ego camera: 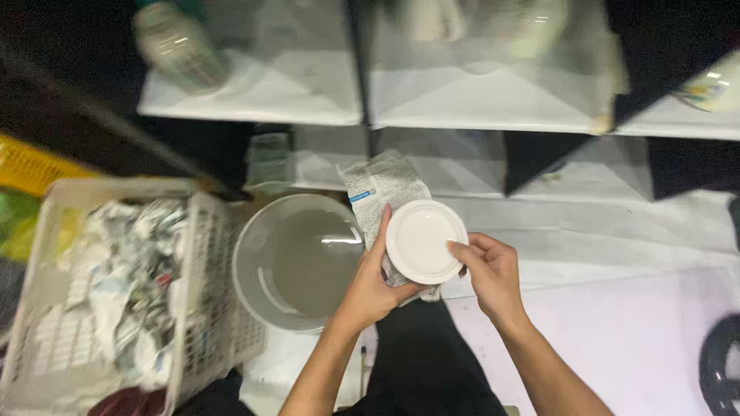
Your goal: The person repeatedly takes small ceramic items from a shelf, wraps each one in newspaper, and places the wrapped items into a white plastic basket. The process is repeated for several items including bowls and cups.
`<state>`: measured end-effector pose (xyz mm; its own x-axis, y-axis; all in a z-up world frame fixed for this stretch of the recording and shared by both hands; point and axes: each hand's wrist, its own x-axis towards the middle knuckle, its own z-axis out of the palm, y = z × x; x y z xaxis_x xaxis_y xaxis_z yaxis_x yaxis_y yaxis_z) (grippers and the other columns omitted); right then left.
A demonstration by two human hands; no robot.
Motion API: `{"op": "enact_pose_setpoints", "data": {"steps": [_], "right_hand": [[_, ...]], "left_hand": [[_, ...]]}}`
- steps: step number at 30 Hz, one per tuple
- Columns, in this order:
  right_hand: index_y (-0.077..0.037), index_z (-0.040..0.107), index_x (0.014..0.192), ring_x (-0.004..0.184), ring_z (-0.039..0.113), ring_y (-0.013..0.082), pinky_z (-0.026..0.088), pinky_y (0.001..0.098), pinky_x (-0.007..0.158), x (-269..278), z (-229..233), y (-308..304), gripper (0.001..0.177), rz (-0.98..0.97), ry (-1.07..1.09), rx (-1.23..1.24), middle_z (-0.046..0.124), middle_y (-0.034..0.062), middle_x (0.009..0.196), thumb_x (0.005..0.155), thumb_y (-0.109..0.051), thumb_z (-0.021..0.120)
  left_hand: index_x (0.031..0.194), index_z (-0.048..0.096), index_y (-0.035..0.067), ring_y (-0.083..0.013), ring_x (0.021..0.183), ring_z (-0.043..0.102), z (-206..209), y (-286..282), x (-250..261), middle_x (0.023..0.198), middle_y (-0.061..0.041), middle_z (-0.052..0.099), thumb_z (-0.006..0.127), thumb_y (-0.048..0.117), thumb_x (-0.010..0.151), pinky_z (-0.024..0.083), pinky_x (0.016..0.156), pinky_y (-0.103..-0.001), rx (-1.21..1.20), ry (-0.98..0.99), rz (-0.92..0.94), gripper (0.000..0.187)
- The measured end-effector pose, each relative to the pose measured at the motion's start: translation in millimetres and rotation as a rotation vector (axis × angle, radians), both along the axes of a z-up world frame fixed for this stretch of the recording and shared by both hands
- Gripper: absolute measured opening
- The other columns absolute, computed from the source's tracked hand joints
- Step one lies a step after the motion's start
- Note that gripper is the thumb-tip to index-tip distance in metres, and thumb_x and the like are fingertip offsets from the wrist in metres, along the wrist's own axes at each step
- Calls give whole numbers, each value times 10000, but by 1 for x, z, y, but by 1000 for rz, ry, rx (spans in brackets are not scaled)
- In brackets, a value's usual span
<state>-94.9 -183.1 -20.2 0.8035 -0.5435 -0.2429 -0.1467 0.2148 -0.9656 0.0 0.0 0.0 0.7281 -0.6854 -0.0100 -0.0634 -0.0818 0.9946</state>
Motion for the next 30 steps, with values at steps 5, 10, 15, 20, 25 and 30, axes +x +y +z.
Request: {"op": "enact_pose_setpoints", "data": {"steps": [5,10,15,20,25,30], "right_hand": [[61,724,1029,801,707,120,545,268,755,53,2,66,204,270,-21,27,780,111,887,917,-103,677],[36,708,1021,786,678,124,513,272,715,119,-12,141,171,565,44,33,758,101,877,943,-113,683],[6,699,1041,824,690,93,538,240,761,167,-30,216,162,736,25,146,766,66,912,943,-117,656],[18,686,1056,823,663,84,520,245,747,196,-61,261,163,852,-15,91,752,60,916,978,-122,655],[1,703,1016,782,660,89,533,258,682,206,-75,276,155,830,120,130,726,40,900,944,-134,684],[-23,717,994,730,661,87,536,245,634,216,-81,281,154,830,164,54,732,30,899,896,-142,708]], "left_hand": [[1656,86,55,-289,1476,465,-1,87,14,1553,-184,517,892,23,617,320,1227,-407,-49,-11,149,1315],[1661,73,37,-266,1497,430,-20,180,26,1584,-174,471,921,26,641,287,1255,-399,-126,-55,323,1327],[1685,62,36,-259,1501,442,-43,252,45,1624,-169,447,867,20,656,311,1255,-381,-90,-68,495,1306],[1658,-53,47,-252,1545,323,-71,296,57,1689,-172,285,928,41,662,253,1255,-378,-162,10,505,1398],[1671,-140,68,-246,1538,342,-78,311,69,1692,-179,295,907,46,676,272,1256,-367,-287,167,445,1445],[1644,-203,103,-255,1527,348,-68,321,80,1673,-210,307,921,9,637,260,1239,-358,-215,101,484,1513]]}}
